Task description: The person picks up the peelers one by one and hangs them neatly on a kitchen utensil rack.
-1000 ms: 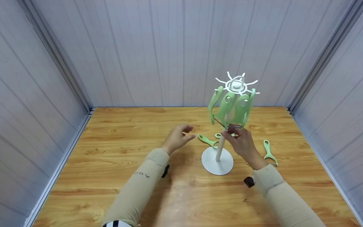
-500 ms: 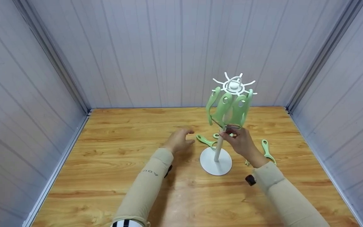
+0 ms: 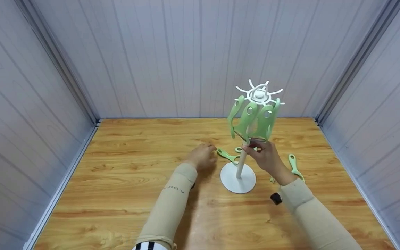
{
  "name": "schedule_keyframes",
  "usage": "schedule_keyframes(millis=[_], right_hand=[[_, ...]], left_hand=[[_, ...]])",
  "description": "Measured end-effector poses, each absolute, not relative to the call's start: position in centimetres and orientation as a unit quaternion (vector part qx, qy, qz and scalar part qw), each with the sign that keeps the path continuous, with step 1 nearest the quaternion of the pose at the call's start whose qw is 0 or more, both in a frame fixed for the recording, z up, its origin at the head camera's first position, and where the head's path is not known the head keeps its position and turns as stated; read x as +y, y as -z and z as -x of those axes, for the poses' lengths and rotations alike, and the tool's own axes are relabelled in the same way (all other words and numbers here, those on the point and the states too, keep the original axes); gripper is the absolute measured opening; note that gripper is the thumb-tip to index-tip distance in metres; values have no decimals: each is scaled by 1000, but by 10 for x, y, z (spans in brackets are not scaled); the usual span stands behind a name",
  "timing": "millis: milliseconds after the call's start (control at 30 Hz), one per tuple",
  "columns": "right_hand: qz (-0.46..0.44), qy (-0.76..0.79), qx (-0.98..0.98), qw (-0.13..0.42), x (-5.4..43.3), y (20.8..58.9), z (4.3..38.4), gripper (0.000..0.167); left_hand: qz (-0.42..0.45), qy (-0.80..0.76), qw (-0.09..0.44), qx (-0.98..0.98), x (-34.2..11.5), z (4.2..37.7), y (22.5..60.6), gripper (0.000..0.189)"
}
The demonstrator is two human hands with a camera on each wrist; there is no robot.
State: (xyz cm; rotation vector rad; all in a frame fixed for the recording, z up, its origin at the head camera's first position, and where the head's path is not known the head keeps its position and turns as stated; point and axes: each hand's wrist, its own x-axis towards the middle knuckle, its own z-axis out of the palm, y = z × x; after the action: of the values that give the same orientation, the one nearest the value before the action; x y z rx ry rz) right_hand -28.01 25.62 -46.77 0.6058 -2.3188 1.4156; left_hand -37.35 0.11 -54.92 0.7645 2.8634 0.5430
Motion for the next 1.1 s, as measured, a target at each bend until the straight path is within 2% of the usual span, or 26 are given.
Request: schedule_keyframes(millis=[400, 500, 700, 1100], right_hand=[[-230, -501, -812, 192, 256, 469, 281, 8], [-226, -503, -814, 185, 255, 469, 280, 6], [-203, -522, -813, 161, 253, 468, 278, 15], [-210, -513, -816, 167, 256, 468, 279, 16]], left_hand=[[-230, -78, 91, 966, 17, 375, 557, 53], [-226, -66, 100, 967, 20, 373, 556, 54], [-232, -42, 106, 966, 26, 367, 555, 54], [-269, -52, 60, 960, 25, 370, 558, 27]])
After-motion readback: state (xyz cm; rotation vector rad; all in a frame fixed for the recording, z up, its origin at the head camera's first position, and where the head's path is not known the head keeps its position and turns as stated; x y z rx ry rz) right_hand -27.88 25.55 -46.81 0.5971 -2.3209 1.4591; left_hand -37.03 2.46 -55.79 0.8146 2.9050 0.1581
